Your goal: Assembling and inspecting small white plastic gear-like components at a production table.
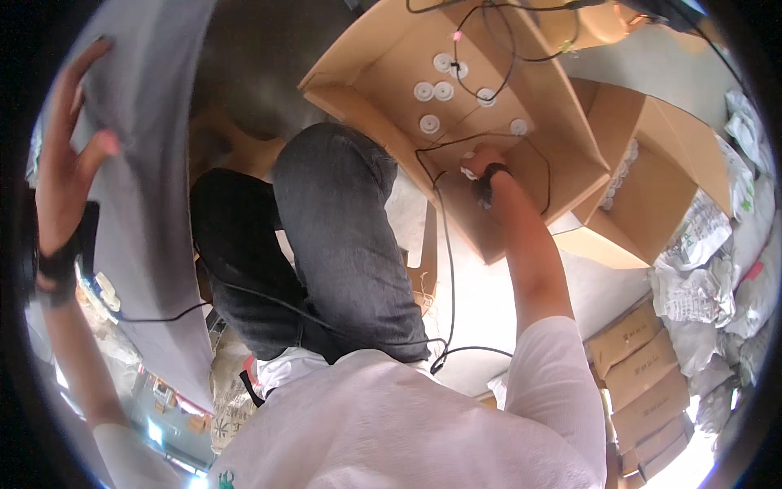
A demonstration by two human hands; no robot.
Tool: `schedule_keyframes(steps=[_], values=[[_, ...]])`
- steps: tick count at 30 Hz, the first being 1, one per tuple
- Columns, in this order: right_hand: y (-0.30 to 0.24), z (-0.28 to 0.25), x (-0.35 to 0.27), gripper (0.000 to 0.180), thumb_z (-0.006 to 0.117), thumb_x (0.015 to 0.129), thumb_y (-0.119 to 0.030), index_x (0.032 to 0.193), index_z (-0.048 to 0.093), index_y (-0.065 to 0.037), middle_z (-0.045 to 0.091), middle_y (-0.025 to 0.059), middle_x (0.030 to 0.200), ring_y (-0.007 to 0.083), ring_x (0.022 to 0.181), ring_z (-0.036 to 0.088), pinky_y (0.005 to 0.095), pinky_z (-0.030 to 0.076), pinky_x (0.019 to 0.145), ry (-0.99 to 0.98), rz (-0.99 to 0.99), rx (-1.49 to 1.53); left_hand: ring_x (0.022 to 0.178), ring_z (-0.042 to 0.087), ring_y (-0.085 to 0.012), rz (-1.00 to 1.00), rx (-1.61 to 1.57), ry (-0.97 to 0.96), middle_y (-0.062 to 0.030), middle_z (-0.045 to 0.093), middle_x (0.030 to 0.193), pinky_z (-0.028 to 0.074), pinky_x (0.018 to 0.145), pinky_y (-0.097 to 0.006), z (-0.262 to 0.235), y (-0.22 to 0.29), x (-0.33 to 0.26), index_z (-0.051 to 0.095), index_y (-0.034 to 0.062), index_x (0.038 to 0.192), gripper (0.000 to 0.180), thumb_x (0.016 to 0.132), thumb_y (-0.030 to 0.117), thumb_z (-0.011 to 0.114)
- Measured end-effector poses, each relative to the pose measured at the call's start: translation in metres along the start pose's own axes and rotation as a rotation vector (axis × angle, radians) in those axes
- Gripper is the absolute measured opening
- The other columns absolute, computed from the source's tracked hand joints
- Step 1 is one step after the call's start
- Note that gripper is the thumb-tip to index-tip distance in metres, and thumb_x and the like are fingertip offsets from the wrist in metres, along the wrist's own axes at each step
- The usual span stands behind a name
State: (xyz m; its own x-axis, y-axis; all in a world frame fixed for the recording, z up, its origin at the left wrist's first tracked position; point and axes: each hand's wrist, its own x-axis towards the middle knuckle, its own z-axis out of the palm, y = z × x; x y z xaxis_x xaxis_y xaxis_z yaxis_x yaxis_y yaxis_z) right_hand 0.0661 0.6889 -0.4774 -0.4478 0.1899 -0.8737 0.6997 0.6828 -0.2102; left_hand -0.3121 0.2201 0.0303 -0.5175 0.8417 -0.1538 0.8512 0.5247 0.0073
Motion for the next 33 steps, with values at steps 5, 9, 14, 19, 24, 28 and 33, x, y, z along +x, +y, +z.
schedule_keyframes(steps=[5,9,14,19,24,28,33], values=[[-0.071,-0.076,-0.119,0.073,0.078,0.081,-0.042,0.134,0.062,0.005,0.071,0.0223,0.128,0.0346,0.112,0.071,0.0411,0.057,0.096,0.091,-0.186,-0.075,0.143,0.046,-0.0369,-0.061,-0.198,0.050,-0.0170,0.053,0.148,0.035,0.119,-0.043,-0.018,0.031,0.012,0.047,0.0068,0.150,0.089,0.081,0.052,0.080],[-0.119,-0.143,-0.237,0.058,0.073,0.094,-0.038,0.132,0.061,0.004,0.071,0.0199,0.124,0.0306,0.103,0.073,0.0378,0.060,0.087,0.086,-0.265,0.513,0.134,0.049,-0.0410,-0.082,-0.273,0.143,-0.0175,0.055,0.138,0.039,0.114,-0.044,-0.014,0.030,0.006,0.050,0.0053,0.142,0.076,0.078,0.029,0.084],[-0.169,-0.187,-0.354,0.042,0.051,0.111,-0.035,0.138,0.054,-0.003,0.069,0.0197,0.121,0.0223,0.096,0.072,0.0290,0.063,0.079,-0.272,-0.758,1.431,0.132,0.050,-0.0428,-0.135,-0.291,0.181,-0.0186,0.055,0.136,0.041,0.113,-0.047,-0.014,0.039,0.010,0.052,0.0072,0.139,0.072,0.075,0.012,0.085],[-0.217,-0.177,-0.422,0.046,0.050,0.111,-0.036,0.138,0.052,0.001,0.068,0.0221,0.124,0.0278,0.103,0.072,0.0303,0.062,0.085,-0.367,-0.933,1.564,0.129,0.051,-0.0451,-0.164,-0.314,0.203,-0.0197,0.054,0.142,0.045,0.110,-0.050,-0.011,0.031,0.002,0.054,0.0098,0.141,0.075,0.075,0.018,0.089],[-0.234,-0.148,-0.455,0.038,0.054,0.110,-0.035,0.133,0.059,-0.005,0.068,0.0158,0.128,0.0296,0.120,0.064,0.0433,0.052,0.103,-0.318,-1.051,1.637,0.129,0.053,-0.0440,-0.147,-0.254,0.389,-0.0218,0.058,0.137,0.045,0.111,-0.050,-0.003,0.053,-0.009,0.058,0.0054,0.133,0.063,0.079,0.021,0.087],[-0.235,-0.121,-0.472,0.036,0.054,0.110,-0.032,0.131,0.058,-0.004,0.068,0.0193,0.125,0.0307,0.107,0.069,0.0422,0.057,0.096,-0.255,-1.086,1.585,0.130,0.052,-0.0461,-0.032,-0.342,0.502,-0.0239,0.056,0.136,0.044,0.112,-0.052,-0.019,0.109,-0.034,0.057,0.0056,0.133,0.059,0.080,0.013,0.080],[-0.264,-0.100,-0.493,0.035,0.054,0.110,-0.032,0.131,0.057,-0.005,0.069,0.0162,0.120,0.0287,0.109,0.068,0.0418,0.057,0.095,-0.286,-1.058,1.500,0.127,0.055,-0.0430,0.180,-0.631,0.601,-0.0215,0.058,0.136,0.044,0.111,-0.049,-0.049,0.188,-0.091,0.056,0.0041,0.136,0.065,0.083,0.032,0.082]])
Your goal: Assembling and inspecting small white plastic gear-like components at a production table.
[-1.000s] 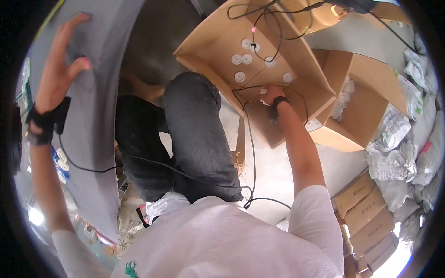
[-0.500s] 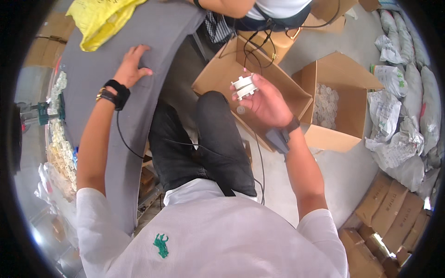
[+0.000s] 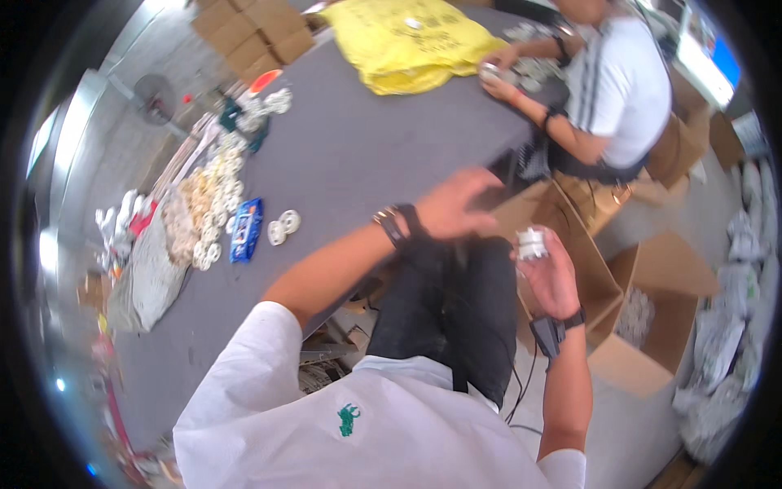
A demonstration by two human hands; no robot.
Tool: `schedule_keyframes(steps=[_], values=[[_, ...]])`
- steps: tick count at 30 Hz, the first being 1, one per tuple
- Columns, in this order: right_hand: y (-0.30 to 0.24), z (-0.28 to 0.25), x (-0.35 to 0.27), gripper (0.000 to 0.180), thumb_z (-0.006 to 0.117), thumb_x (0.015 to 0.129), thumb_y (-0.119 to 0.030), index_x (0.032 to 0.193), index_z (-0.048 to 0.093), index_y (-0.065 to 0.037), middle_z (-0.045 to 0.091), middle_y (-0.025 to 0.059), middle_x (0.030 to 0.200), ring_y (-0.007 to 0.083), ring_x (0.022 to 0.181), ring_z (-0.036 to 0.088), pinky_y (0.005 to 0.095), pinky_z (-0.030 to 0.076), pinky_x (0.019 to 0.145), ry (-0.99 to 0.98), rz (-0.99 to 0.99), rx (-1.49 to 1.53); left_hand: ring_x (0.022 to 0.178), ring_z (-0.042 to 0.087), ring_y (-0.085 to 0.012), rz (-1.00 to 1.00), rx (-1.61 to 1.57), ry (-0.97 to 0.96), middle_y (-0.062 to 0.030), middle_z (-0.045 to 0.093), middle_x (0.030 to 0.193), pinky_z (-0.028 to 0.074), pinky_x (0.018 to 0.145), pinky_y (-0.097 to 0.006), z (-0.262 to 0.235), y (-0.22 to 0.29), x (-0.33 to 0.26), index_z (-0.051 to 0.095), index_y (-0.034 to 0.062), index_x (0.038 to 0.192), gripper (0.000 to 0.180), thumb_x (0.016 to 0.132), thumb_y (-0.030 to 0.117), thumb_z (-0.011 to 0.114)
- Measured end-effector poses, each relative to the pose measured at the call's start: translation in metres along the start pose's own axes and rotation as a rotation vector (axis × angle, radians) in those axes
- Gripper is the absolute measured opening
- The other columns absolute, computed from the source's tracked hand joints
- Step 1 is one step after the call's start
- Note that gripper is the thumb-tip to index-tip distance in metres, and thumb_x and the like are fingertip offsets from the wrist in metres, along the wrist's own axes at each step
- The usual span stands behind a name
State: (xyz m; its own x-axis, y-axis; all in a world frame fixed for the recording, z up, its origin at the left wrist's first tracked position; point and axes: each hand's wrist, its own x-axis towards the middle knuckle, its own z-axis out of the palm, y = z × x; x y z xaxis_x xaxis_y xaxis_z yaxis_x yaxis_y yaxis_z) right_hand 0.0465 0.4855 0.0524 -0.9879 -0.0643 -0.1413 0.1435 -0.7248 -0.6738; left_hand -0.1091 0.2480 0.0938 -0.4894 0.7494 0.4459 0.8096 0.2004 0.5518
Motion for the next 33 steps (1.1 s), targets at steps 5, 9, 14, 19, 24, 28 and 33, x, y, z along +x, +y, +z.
schedule_keyframes(steps=[5,9,14,19,24,28,33], values=[[0.009,0.070,0.006,0.036,0.055,0.109,-0.035,0.132,0.057,-0.008,0.068,0.0079,0.116,0.0202,0.105,0.068,0.0342,0.057,0.090,-0.109,0.022,-0.160,0.118,0.056,-0.0409,-0.023,-0.289,-0.057,-0.0182,0.063,0.124,0.047,0.104,-0.049,-0.013,0.074,-0.025,0.060,0.0032,0.132,0.067,0.077,0.031,0.087],[0.029,0.112,0.022,0.035,0.056,0.108,-0.038,0.127,0.058,-0.008,0.067,0.0055,0.111,0.0171,0.097,0.068,0.0323,0.057,0.080,-0.096,0.056,-0.242,0.114,0.057,-0.0388,-0.048,-0.171,0.084,-0.0154,0.065,0.119,0.048,0.102,-0.048,-0.030,0.073,-0.060,0.060,0.0036,0.131,0.063,0.077,0.023,0.086],[0.043,0.158,0.035,0.032,0.052,0.110,-0.032,0.127,0.056,-0.005,0.067,0.0075,0.114,0.0190,0.106,0.067,0.0327,0.058,0.090,-0.164,0.081,-0.375,0.107,0.059,-0.0378,-0.124,-0.236,0.318,-0.0148,0.065,0.112,0.050,0.096,-0.047,-0.047,0.051,-0.095,0.065,0.0052,0.121,0.045,0.080,0.016,0.079],[0.049,0.194,0.041,0.034,0.054,0.109,-0.030,0.133,0.052,-0.007,0.064,0.0084,0.124,0.0190,0.113,0.066,0.0345,0.059,0.091,-0.217,0.092,-0.446,0.099,0.061,-0.0384,-0.164,-0.274,0.446,-0.0159,0.065,0.100,0.052,0.089,-0.046,-0.067,0.044,-0.111,0.067,0.0041,0.115,0.037,0.081,0.014,0.076],[0.041,0.228,0.044,0.047,0.067,0.103,-0.016,0.143,0.045,-0.005,0.061,0.0085,0.130,0.0169,0.115,0.063,0.0347,0.060,0.094,-0.317,0.072,-0.745,0.094,0.067,-0.0210,-0.257,-0.622,0.529,-0.0096,0.071,0.103,0.054,0.088,-0.036,-0.090,0.045,-0.122,0.067,0.0034,0.116,0.035,0.085,0.017,0.077],[0.035,0.237,0.042,0.047,0.070,0.102,-0.019,0.140,0.048,-0.001,0.065,0.0104,0.119,0.0164,0.099,0.068,0.0300,0.060,0.081,-0.321,-0.031,-0.952,0.094,0.067,-0.0147,-0.276,-0.630,0.506,-0.0060,0.073,0.103,0.054,0.089,-0.033,-0.108,0.053,-0.125,0.068,0.0026,0.114,0.032,0.089,0.020,0.078],[0.019,0.242,0.039,0.043,0.072,0.101,-0.021,0.135,0.054,-0.001,0.068,0.0084,0.112,0.0122,0.087,0.066,0.0255,0.056,0.070,-0.279,-0.095,-1.045,0.092,0.066,-0.0129,-0.265,-0.645,0.490,-0.0055,0.072,0.101,0.055,0.085,-0.032,-0.117,0.067,-0.122,0.067,0.0015,0.114,0.031,0.090,0.018,0.079]])
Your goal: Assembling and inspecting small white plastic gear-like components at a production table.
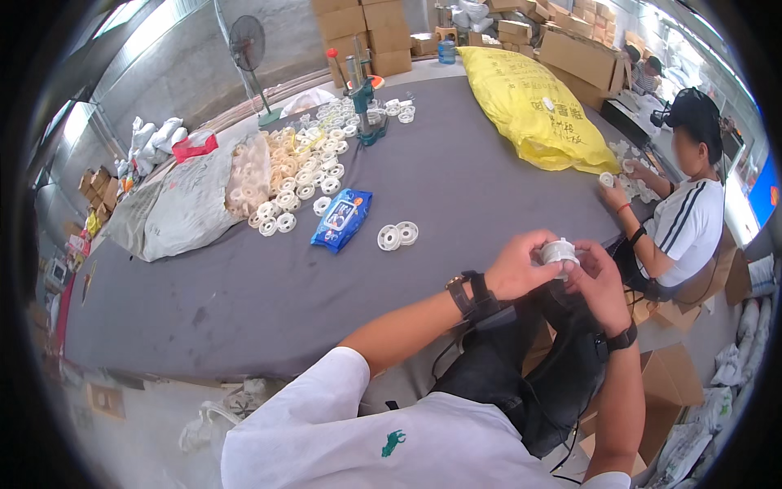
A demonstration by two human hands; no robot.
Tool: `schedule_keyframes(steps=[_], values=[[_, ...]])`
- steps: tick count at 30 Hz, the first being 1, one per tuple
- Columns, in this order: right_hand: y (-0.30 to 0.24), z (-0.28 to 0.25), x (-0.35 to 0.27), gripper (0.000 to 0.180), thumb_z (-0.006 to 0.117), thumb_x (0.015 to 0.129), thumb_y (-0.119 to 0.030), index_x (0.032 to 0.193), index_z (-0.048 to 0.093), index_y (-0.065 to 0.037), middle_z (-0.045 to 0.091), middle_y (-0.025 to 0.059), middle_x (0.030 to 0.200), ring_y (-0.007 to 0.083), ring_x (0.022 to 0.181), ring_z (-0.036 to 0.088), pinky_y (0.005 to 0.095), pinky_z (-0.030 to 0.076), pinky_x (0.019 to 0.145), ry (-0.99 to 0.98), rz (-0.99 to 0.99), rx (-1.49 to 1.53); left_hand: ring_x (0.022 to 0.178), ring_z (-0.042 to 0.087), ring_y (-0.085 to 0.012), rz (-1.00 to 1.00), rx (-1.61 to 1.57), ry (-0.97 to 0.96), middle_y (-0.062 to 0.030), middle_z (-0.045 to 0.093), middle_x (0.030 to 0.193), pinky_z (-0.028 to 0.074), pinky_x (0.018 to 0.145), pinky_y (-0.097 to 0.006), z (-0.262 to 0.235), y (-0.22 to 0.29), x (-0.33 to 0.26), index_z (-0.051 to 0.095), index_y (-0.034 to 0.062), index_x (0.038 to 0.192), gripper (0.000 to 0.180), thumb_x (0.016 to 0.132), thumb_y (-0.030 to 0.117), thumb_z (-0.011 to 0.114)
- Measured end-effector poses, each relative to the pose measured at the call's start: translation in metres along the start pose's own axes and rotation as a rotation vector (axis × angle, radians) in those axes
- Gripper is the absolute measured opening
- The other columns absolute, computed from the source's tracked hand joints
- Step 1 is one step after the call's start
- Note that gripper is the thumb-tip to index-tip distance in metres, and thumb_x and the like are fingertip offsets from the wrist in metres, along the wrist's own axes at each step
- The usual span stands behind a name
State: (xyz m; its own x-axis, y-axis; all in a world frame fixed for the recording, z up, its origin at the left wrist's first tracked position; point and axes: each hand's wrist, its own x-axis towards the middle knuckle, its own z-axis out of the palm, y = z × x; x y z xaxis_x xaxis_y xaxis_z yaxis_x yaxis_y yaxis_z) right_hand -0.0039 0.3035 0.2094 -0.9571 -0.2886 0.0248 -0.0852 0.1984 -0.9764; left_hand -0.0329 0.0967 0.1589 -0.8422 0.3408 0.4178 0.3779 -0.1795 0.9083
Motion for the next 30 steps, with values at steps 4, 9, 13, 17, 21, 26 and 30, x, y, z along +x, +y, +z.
schedule_keyframes(steps=[4,9,13,17,21,26,30], values=[[-0.014,-0.003,0.002,0.038,0.072,0.100,-0.019,0.130,0.059,0.000,0.066,0.0048,0.109,0.0101,0.085,0.064,0.0243,0.055,0.068,0.057,-0.128,-0.113,0.092,0.065,-0.0107,0.012,0.008,0.056,-0.0045,0.071,0.101,0.055,0.083,-0.030,0.008,0.003,0.005,0.067,0.0018,0.114,0.031,0.092,0.019,0.079],[-0.041,-0.016,0.009,0.030,0.071,0.098,-0.013,0.123,0.064,0.001,0.066,0.0042,0.108,0.0071,0.083,0.063,0.0220,0.053,0.067,0.006,-0.221,-0.256,0.093,0.065,-0.0091,0.031,-0.015,0.093,-0.0033,0.071,0.104,0.055,0.083,-0.028,0.018,0.012,0.014,0.066,0.0012,0.116,0.026,0.096,0.016,0.075],[-0.048,-0.020,0.003,0.030,0.070,0.097,-0.009,0.124,0.065,0.000,0.065,0.0037,0.104,0.0066,0.080,0.062,0.0221,0.053,0.066,-0.028,-0.247,-0.258,0.096,0.066,-0.0096,0.012,-0.044,0.094,-0.0042,0.071,0.105,0.056,0.084,-0.029,0.028,0.016,0.015,0.066,0.0010,0.118,0.024,0.098,0.013,0.073],[-0.042,-0.028,0.004,0.031,0.070,0.096,-0.009,0.125,0.065,-0.001,0.065,0.0041,0.103,0.0074,0.078,0.063,0.0229,0.054,0.067,-0.057,-0.234,-0.269,0.098,0.067,-0.0108,-0.001,-0.026,0.074,-0.0054,0.072,0.109,0.055,0.086,-0.030,0.026,0.010,0.012,0.066,0.0005,0.120,0.026,0.098,0.013,0.072],[-0.037,-0.032,0.005,0.030,0.069,0.096,-0.009,0.124,0.065,0.000,0.064,0.0041,0.103,0.0083,0.078,0.063,0.0234,0.055,0.068,-0.111,-0.219,-0.255,0.098,0.067,-0.0115,-0.005,0.017,0.093,-0.0057,0.072,0.109,0.055,0.087,-0.030,0.030,0.008,0.009,0.067,0.0005,0.120,0.027,0.098,0.015,0.073],[-0.027,-0.043,0.031,0.029,0.069,0.095,-0.007,0.123,0.066,0.001,0.063,0.0042,0.104,0.0091,0.080,0.064,0.0245,0.056,0.067,-0.136,-0.225,-0.220,0.098,0.067,-0.0120,-0.001,0.104,0.111,-0.0061,0.072,0.107,0.055,0.086,-0.031,0.023,-0.001,0.028,0.068,0.0003,0.117,0.028,0.096,0.018,0.075],[-0.013,-0.045,0.060,0.028,0.070,0.095,-0.006,0.122,0.067,0.001,0.063,0.0046,0.103,0.0102,0.081,0.065,0.0256,0.056,0.067,-0.099,-0.203,-0.186,0.097,0.067,-0.0115,-0.037,0.098,0.120,-0.0059,0.072,0.106,0.056,0.086,-0.031,0.010,-0.023,0.051,0.068,0.0002,0.116,0.027,0.096,0.017,0.075]])
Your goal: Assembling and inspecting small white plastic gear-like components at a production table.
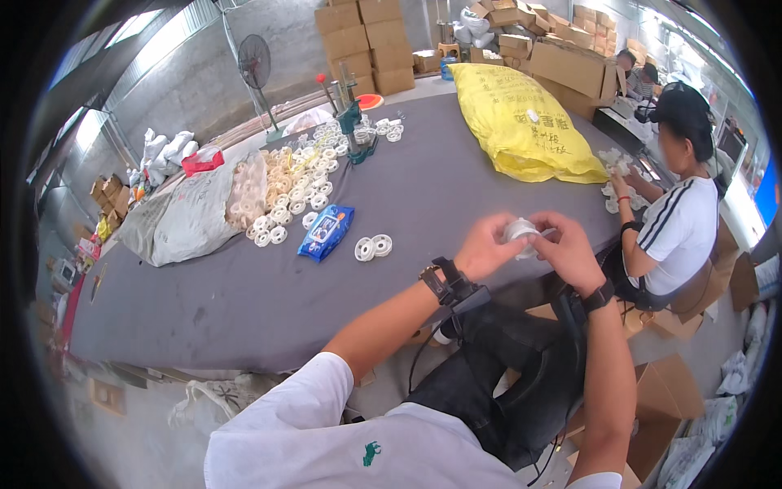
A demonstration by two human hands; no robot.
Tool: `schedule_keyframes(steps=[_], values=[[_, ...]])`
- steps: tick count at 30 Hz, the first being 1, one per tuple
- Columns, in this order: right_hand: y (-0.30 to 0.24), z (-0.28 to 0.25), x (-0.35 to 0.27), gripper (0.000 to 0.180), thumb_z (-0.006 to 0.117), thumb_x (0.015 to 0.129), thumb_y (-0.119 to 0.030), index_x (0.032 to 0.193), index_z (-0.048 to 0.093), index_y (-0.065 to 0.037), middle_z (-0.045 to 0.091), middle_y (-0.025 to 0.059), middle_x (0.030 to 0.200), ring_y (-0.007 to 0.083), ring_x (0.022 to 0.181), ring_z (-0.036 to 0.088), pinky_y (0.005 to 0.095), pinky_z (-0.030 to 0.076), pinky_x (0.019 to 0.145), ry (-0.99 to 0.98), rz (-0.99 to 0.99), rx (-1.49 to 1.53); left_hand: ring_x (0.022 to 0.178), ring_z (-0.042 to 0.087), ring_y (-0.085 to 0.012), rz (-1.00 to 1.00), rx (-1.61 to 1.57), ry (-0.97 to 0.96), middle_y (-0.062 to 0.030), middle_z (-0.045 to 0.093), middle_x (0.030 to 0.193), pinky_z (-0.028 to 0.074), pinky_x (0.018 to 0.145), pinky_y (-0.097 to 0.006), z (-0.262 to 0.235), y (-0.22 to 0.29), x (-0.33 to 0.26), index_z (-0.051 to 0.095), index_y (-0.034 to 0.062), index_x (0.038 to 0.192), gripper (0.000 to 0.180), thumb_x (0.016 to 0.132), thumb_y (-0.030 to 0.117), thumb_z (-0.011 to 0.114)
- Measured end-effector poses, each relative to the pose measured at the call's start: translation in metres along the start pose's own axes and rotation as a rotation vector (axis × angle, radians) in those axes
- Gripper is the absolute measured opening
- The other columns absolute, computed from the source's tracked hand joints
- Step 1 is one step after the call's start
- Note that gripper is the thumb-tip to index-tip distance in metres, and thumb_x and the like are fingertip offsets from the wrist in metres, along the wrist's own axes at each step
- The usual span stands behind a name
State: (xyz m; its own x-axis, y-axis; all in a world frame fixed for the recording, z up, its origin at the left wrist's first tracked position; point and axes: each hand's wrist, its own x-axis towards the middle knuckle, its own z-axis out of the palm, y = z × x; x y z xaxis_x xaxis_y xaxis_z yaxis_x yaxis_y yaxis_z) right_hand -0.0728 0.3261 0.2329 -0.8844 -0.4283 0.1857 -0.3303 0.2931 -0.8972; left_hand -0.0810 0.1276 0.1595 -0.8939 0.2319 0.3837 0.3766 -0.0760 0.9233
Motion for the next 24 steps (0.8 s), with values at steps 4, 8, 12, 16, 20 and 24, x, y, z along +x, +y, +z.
schedule_keyframes(steps=[4,8,12,16,20,24], values=[[0.045,-0.005,0.035,0.031,0.071,0.093,-0.006,0.123,0.067,0.002,0.065,0.0057,0.106,0.0115,0.083,0.065,0.0253,0.056,0.067,0.062,0.059,0.061,0.099,0.067,-0.0112,-0.051,-0.012,-0.010,-0.0057,0.072,0.107,0.056,0.086,-0.031,-0.011,-0.038,0.040,0.067,0.0004,0.116,0.026,0.097,0.015,0.075],[0.078,-0.011,0.084,0.031,0.070,0.093,-0.007,0.122,0.068,0.002,0.067,0.0063,0.108,0.0119,0.084,0.066,0.0260,0.055,0.067,0.098,0.117,0.081,0.100,0.068,-0.0119,-0.100,-0.088,0.011,-0.0058,0.071,0.111,0.057,0.088,-0.030,-0.016,-0.087,0.078,0.065,0.0005,0.120,0.028,0.097,0.013,0.074],[0.112,-0.018,0.138,0.029,0.068,0.094,-0.006,0.122,0.069,0.001,0.069,0.0068,0.108,0.0125,0.084,0.067,0.0263,0.055,0.068,0.075,0.177,0.125,0.106,0.068,-0.0138,-0.138,-0.314,0.050,-0.0070,0.069,0.117,0.057,0.092,-0.032,-0.031,-0.125,0.111,0.059,-0.0003,0.127,0.032,0.099,0.009,0.071],[0.144,-0.014,0.179,0.029,0.068,0.094,-0.006,0.123,0.069,0.000,0.071,0.0054,0.104,0.0104,0.083,0.067,0.0251,0.054,0.069,0.020,0.204,0.185,0.109,0.067,-0.0150,-0.175,-0.301,0.124,-0.0088,0.069,0.120,0.056,0.095,-0.033,-0.049,-0.148,0.123,0.055,-0.0002,0.130,0.035,0.099,0.007,0.070],[0.171,0.005,0.190,0.029,0.068,0.094,-0.005,0.122,0.068,0.001,0.072,0.0038,0.099,0.0088,0.084,0.066,0.0251,0.054,0.070,-0.031,0.212,0.211,0.111,0.066,-0.0158,-0.215,-0.253,0.157,-0.0097,0.068,0.120,0.055,0.096,-0.032,-0.069,-0.168,0.119,0.054,0.0008,0.130,0.035,0.098,0.006,0.069],[0.184,0.017,0.191,0.029,0.067,0.093,-0.006,0.122,0.068,-0.001,0.071,0.0058,0.104,0.0116,0.087,0.066,0.0276,0.054,0.076,-0.025,0.120,0.126,0.109,0.066,-0.0149,-0.242,-0.198,0.154,-0.0083,0.068,0.118,0.055,0.095,-0.031,-0.079,-0.175,0.114,0.056,0.0018,0.128,0.033,0.098,0.005,0.068]])
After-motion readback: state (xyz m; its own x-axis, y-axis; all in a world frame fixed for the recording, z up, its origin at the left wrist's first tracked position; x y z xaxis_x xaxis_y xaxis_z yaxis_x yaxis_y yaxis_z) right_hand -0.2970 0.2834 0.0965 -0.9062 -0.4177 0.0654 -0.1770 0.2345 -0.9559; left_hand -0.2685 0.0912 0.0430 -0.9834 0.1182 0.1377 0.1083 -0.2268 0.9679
